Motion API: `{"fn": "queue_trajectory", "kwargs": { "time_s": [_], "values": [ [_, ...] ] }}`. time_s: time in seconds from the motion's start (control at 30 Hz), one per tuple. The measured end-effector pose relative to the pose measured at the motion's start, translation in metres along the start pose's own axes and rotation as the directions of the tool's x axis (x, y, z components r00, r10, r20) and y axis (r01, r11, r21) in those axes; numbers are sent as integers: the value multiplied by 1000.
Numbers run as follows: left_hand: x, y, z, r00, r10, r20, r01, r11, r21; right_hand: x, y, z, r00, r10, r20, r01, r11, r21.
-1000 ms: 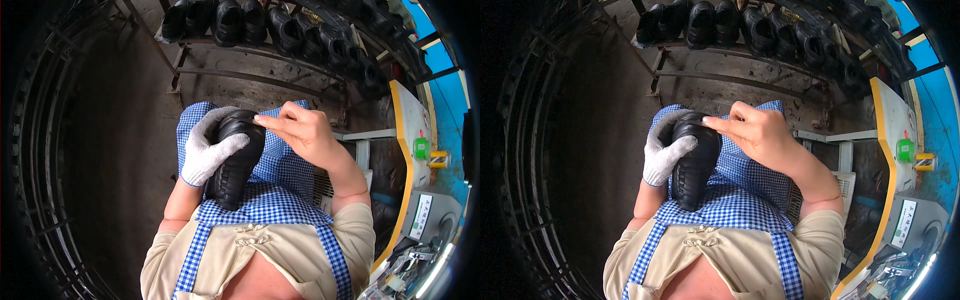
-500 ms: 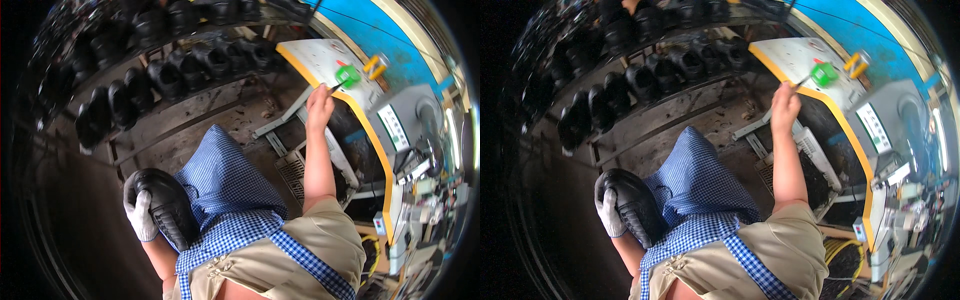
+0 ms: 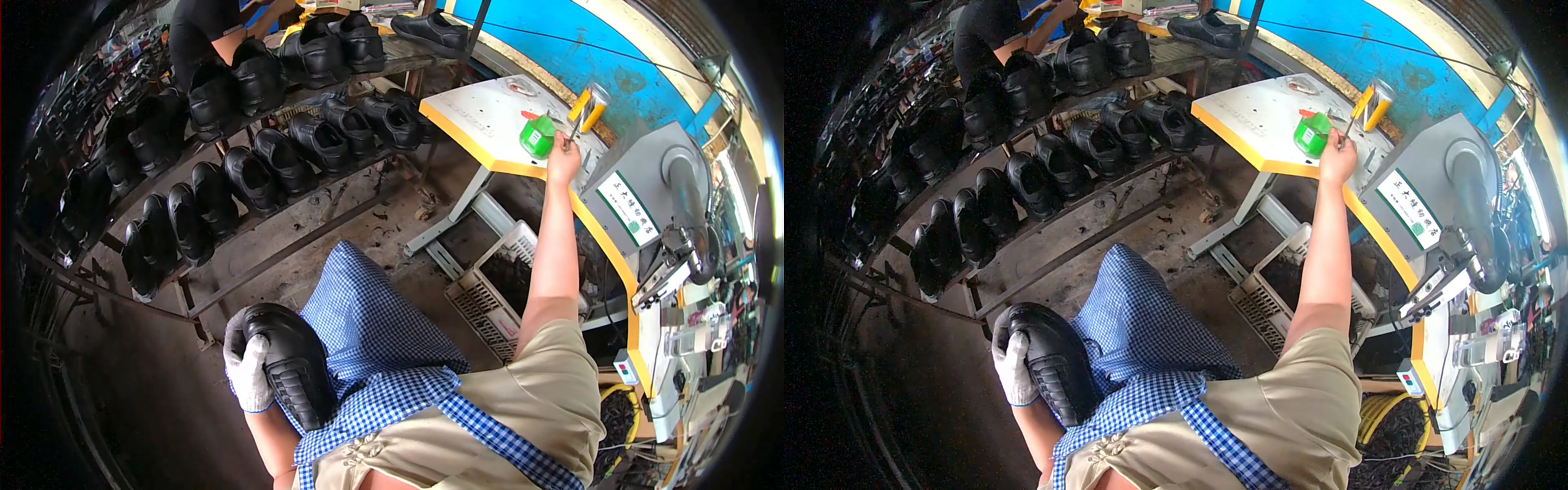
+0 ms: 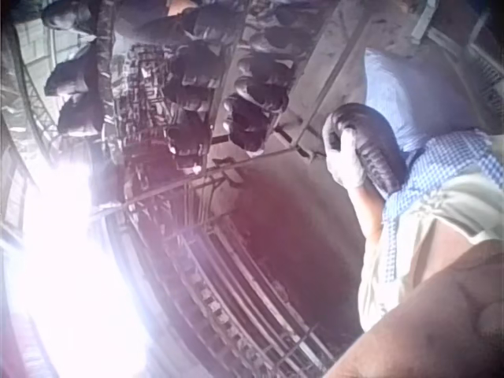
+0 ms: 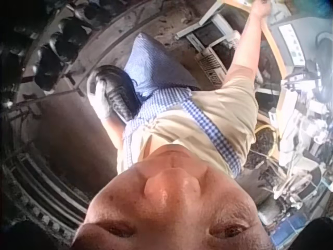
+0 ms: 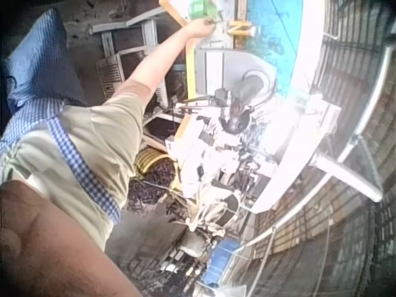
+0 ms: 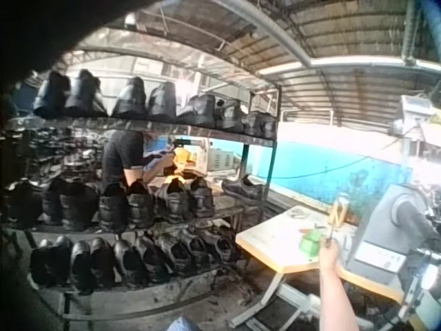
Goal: The person uses a small metal tool to scrape and clean the seams and edges of black shoes. They handle the shoes one at a time, picking them up from a nearby rack, performing the scraping action, and then placing them back on the rack.
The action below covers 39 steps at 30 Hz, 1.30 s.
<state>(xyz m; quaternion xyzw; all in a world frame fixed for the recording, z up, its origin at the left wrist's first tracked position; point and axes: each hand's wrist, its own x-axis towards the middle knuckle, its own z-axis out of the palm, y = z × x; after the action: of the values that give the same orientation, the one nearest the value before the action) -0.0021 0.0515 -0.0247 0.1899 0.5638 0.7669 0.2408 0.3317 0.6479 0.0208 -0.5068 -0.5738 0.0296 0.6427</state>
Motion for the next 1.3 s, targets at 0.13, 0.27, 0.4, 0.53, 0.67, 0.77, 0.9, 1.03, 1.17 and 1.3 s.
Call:
{"fn": "queue_trajectory", "kwargs": {
  "time_s": [0.13,0.27,0.4,0.53,0.67,0.77,0.9,1.03,1.17,1.3],
  "values": [
    [3,-2,0,1000,-9,9,9,1000,13,-3,-17,-14,998,-16,59,26,984,-178],
    [10,-2,8,997,-47,56,45,998,43,15,1,-18,972,190,136,-196,980,31],
    [13,-2,11,995,-61,78,56,996,65,17,-8,-24,923,383,39,-365,837,408],
    [12,-3,12,991,-103,90,100,994,37,-3,-53,-43,848,501,175,-500,645,577],
    [12,5,17,992,-91,88,83,993,89,-60,-100,-31,695,394,602,-713,265,649],
    [10,7,16,992,-79,100,66,990,128,-134,-142,-17,428,127,895,-903,35,428],
    [12,5,17,986,-122,113,99,977,190,-240,-210,-13,21,-17,1000,-995,93,22],
    [4,12,15,982,-176,72,159,969,191,-308,-251,-14,-215,-153,965,-957,231,-177],
    [0,18,17,977,-211,18,206,965,161,-325,-266,-15,-195,-274,942,-941,324,-101],
    [-2,16,12,978,-205,-20,206,961,183,-323,-274,-21,-67,-382,922,-870,474,133]
  ]
}}
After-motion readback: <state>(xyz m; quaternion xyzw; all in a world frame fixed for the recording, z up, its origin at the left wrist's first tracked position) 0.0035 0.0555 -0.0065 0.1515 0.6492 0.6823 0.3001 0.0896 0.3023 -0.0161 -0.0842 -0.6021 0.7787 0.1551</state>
